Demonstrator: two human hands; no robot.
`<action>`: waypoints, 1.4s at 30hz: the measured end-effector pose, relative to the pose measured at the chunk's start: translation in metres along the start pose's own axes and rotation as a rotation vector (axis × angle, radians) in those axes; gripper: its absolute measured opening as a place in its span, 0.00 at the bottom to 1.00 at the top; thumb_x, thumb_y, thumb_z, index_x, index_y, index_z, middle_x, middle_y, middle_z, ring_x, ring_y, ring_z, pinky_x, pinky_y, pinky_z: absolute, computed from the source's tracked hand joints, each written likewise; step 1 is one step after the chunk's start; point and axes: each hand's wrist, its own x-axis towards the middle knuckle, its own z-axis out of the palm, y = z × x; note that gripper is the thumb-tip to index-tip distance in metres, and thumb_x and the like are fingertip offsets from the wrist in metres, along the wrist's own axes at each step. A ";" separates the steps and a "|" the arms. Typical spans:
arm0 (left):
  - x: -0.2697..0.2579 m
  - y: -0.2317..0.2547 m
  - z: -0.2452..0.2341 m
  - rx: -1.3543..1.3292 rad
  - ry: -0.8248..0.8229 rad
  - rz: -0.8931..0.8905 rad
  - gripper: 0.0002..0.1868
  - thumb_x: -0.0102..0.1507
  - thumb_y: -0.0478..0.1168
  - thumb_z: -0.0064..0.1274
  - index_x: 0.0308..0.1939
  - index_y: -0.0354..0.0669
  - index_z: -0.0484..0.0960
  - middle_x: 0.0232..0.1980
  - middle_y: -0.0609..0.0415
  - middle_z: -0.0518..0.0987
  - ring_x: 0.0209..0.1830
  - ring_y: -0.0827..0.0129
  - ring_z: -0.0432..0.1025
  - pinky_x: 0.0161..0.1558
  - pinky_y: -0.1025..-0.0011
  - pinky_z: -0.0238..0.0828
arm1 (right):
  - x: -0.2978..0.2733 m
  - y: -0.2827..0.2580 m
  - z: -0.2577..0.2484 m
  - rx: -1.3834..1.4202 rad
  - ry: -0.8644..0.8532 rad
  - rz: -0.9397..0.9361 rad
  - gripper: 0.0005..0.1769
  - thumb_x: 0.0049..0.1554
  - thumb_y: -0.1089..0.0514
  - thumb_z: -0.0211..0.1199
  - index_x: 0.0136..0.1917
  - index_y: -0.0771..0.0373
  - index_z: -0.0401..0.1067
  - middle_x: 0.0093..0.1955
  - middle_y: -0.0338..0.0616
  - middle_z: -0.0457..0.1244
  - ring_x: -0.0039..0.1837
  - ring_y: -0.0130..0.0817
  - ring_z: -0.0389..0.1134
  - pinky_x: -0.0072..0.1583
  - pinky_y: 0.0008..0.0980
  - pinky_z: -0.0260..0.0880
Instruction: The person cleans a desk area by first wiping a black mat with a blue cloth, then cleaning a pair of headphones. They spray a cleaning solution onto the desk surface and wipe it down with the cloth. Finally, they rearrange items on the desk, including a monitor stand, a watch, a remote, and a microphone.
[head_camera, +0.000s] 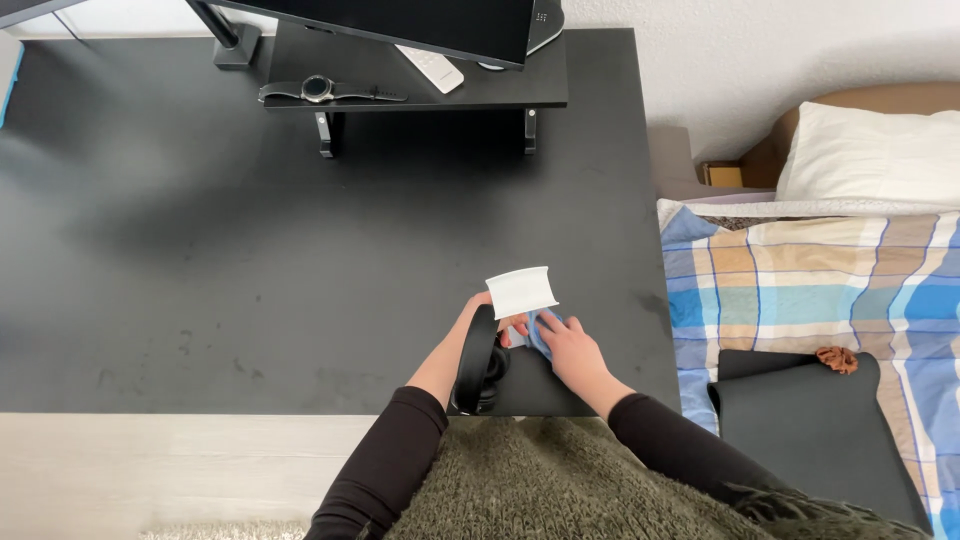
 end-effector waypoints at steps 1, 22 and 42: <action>0.001 -0.002 0.001 0.000 -0.001 0.002 0.24 0.59 0.38 0.68 0.54 0.25 0.80 0.30 0.43 0.84 0.14 0.71 0.72 0.26 0.71 0.79 | -0.009 0.005 -0.001 -0.002 0.001 0.001 0.35 0.53 0.69 0.59 0.73 0.53 0.64 0.76 0.32 0.53 0.64 0.47 0.62 0.57 0.36 0.81; -0.001 -0.037 -0.017 0.821 0.328 0.151 0.08 0.57 0.31 0.55 0.32 0.50 0.85 0.26 0.60 0.82 0.33 0.56 0.79 0.36 0.64 0.74 | -0.004 -0.010 0.000 -0.105 0.451 -0.590 0.16 0.51 0.63 0.54 0.49 0.48 0.75 0.58 0.28 0.63 0.63 0.41 0.61 0.55 0.30 0.70; -0.090 0.050 0.007 0.636 0.548 -0.012 0.23 0.67 0.51 0.55 0.62 0.44 0.81 0.30 0.49 0.85 0.28 0.60 0.80 0.45 0.60 0.80 | -0.075 0.169 0.015 0.899 0.164 0.223 0.41 0.44 0.73 0.49 0.65 0.44 0.79 0.67 0.37 0.69 0.71 0.44 0.66 0.73 0.43 0.61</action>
